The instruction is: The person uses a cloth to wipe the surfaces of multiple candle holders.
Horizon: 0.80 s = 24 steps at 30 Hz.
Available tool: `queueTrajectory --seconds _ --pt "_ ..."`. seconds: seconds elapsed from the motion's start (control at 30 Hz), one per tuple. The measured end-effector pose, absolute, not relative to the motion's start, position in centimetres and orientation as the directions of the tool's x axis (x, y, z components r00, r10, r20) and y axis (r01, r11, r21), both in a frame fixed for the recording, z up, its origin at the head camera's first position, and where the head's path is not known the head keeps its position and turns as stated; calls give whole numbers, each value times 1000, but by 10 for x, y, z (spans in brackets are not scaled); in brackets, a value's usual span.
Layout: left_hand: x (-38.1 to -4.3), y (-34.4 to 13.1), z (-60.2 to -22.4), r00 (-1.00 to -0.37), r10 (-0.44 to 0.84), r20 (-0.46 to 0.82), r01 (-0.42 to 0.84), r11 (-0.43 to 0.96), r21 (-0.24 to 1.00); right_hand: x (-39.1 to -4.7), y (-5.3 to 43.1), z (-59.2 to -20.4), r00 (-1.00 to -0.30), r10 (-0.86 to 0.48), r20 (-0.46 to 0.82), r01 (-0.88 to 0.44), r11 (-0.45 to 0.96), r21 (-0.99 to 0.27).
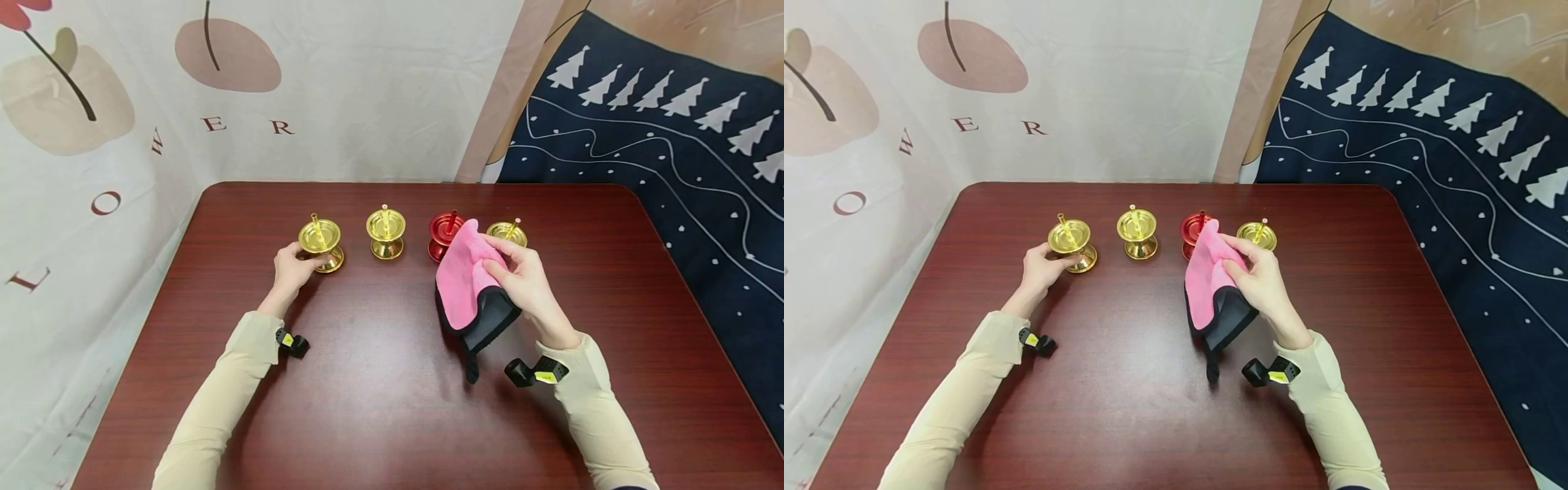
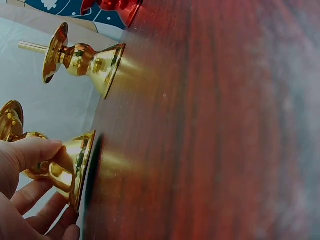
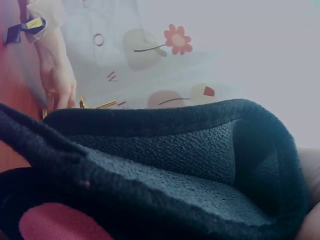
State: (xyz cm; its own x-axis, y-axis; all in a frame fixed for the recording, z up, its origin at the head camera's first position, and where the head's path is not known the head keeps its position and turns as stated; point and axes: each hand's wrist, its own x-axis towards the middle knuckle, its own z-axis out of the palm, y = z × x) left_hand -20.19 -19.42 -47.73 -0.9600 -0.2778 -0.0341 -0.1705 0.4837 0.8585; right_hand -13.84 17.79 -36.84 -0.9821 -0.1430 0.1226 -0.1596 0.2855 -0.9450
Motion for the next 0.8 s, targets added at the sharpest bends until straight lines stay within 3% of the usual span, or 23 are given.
queueTrajectory --seconds 0.8 --pt "-181 -175 -437 -982 -148 118 51 395 917 -151 173 -361 -990 53 130 -127 61 -990"
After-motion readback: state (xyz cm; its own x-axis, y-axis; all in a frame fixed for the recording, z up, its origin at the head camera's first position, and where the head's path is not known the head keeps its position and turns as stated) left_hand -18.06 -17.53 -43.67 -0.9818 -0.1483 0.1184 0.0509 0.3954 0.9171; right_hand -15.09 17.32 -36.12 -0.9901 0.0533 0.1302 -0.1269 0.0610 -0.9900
